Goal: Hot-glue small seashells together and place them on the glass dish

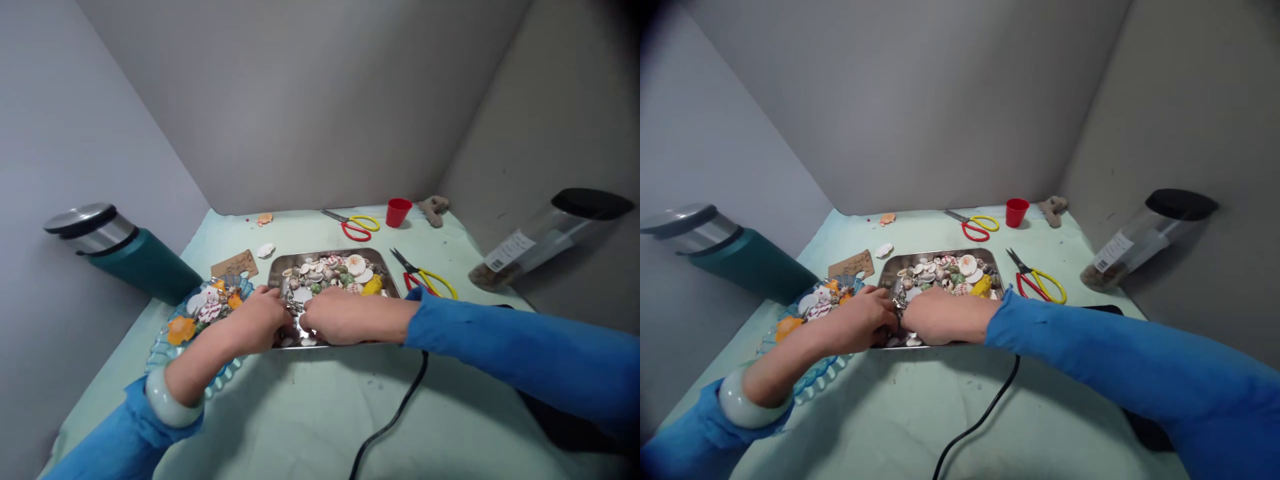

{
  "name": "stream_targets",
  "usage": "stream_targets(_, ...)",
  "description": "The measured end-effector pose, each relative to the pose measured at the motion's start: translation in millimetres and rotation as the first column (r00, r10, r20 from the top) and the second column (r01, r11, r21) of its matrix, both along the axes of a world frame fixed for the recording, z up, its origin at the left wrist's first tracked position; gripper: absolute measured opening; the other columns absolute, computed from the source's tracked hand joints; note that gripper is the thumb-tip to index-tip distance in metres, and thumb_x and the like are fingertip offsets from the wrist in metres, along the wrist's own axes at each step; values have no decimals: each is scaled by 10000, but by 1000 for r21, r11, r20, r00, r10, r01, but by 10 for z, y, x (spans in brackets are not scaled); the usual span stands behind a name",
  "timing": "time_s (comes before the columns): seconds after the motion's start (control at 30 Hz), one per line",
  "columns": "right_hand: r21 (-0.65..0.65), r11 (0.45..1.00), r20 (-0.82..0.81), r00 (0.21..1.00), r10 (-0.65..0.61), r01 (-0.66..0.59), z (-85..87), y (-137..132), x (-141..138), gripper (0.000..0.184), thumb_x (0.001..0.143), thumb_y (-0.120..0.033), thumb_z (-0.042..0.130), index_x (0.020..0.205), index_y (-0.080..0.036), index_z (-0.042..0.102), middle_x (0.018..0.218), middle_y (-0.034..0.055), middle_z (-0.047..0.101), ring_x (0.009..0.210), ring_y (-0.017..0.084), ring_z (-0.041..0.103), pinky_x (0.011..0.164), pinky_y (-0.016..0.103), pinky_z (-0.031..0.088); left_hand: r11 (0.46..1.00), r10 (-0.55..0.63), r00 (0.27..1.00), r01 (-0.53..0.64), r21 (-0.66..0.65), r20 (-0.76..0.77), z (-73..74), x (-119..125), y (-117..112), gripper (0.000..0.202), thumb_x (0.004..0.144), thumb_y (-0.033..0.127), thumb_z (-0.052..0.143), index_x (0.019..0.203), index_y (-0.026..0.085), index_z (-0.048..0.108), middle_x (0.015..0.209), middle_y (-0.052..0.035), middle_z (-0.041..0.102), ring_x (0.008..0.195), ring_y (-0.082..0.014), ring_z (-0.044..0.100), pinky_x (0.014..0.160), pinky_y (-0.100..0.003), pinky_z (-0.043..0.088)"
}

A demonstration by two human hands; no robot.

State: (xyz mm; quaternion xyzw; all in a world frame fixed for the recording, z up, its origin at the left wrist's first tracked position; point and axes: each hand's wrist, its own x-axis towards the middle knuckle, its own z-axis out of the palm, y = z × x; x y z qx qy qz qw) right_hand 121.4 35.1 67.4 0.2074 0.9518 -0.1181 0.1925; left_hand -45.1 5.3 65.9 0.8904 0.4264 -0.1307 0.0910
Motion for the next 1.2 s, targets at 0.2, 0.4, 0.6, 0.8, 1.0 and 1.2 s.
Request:
stream_targets(0.2,-3,1000,-11,999,31,-31,-102,19,-154,167,875,-242,550,964,-138,647,940,77,668,849,208,626,706,338,491,998,15,1000,-14,54,-14,-90,27,33,88,716,204,602,666,196,675,708,-77,671,797,-239,558,791,-369,362)
stream_targets(0.4,8,997,-56,996,-74,74,43,86,-13,211,789,-217,516,806,-121,703,759,113,703,643,201,615,501,269,354,997,46,998,-49,64,52,-20,-48,58,162,792,168,522,718,211,660,744,-32,673,772,-185,568,734,-293,392)
stream_targets(0.6,-3,995,-100,990,-101,101,104,181,106,222,734,-214,516,837,-168,707,702,54,691,559,150,551,472,248,306,982,131,988,-140,125,76,53,-49,109,187,814,174,469,790,188,654,764,-48,669,730,-173,589,657,-266,400)
stream_targets(0.8,141,960,-123,967,-224,240,314,392,433,241,757,-200,492,879,-141,691,763,96,681,619,182,563,493,269,291,971,145,988,-153,186,57,52,-44,136,181,795,155,476,811,188,653,804,-66,673,764,-192,587,687,-307,381)
stream_targets(1.0,246,917,-152,947,-282,313,439,343,549,207,771,-219,506,861,-128,669,825,119,674,666,208,582,489,276,261,995,6,999,-1,95,-44,-34,63,38,95,725,212,608,766,230,692,788,-46,702,867,-225,566,775,-356,350)
stream_targets(1.2,252,927,-202,952,-231,279,457,120,532,197,839,-232,469,795,-161,647,829,87,674,702,200,585,529,282,284,995,51,992,-40,92,-116,-153,183,36,73,680,248,645,674,190,689,750,-84,708,830,-253,588,741,-376,366)
